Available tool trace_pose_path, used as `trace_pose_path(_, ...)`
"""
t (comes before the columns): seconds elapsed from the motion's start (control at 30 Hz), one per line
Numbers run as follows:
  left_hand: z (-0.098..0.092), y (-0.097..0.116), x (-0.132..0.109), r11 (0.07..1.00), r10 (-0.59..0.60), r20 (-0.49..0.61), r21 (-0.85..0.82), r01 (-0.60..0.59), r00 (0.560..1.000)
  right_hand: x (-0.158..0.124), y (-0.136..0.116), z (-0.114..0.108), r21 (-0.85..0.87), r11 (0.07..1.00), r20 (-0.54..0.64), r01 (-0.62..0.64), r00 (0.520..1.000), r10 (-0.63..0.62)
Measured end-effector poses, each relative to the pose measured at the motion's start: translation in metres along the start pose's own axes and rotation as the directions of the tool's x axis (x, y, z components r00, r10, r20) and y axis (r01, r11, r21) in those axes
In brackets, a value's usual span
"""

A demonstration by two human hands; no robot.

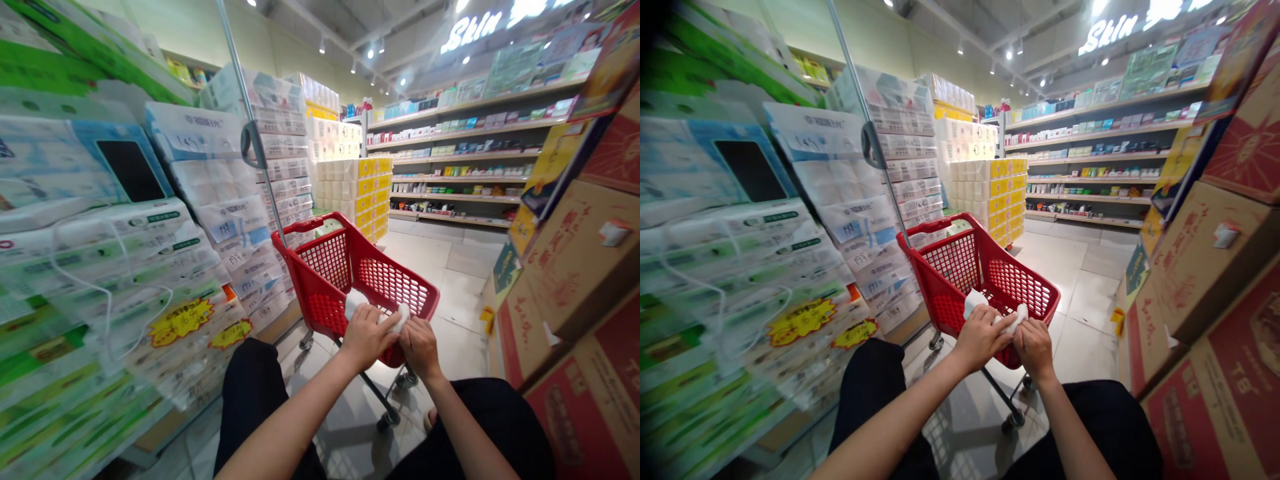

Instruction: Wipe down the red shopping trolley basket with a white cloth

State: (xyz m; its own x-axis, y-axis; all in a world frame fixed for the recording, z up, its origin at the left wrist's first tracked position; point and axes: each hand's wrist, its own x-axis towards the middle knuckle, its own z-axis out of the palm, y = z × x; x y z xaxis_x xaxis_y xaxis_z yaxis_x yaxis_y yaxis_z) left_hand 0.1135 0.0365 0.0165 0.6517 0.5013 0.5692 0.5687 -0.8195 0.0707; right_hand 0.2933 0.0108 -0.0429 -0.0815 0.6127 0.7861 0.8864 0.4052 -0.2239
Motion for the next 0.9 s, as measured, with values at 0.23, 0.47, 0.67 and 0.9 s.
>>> trace_pose_path(0.23, 0.0, -0.043, -0.001, 0.975, 0.213, 0.032, 0.066, -0.214, 0.977, -0.001, 0.0, -0.004, 0.004, 0.999, 0.032, 0.034, 0.999, -0.034)
trace_pose_path(0.47, -0.002, -0.084, 0.009, 0.943, 0.307, 0.068, 0.115, -0.313, 0.949, -0.001, 0.0, -0.004, 0.007, 0.999, 0.048, 0.05, 0.998, -0.051)
trace_pose_path(0.67, -0.02, -0.13, 0.003, 0.965, 0.197, 0.11, 0.156, -0.213, 0.974, 0.002, 0.002, -0.006, 0.018, 0.998, 0.042, 0.059, 0.997, -0.06)
trace_pose_path(0.9, -0.058, -0.191, 0.002, 0.962, -0.016, 0.103, 0.274, -0.013, 0.995, 0.001, 0.0, -0.005, 0.007, 0.999, 0.05, 0.039, 0.998, -0.039)
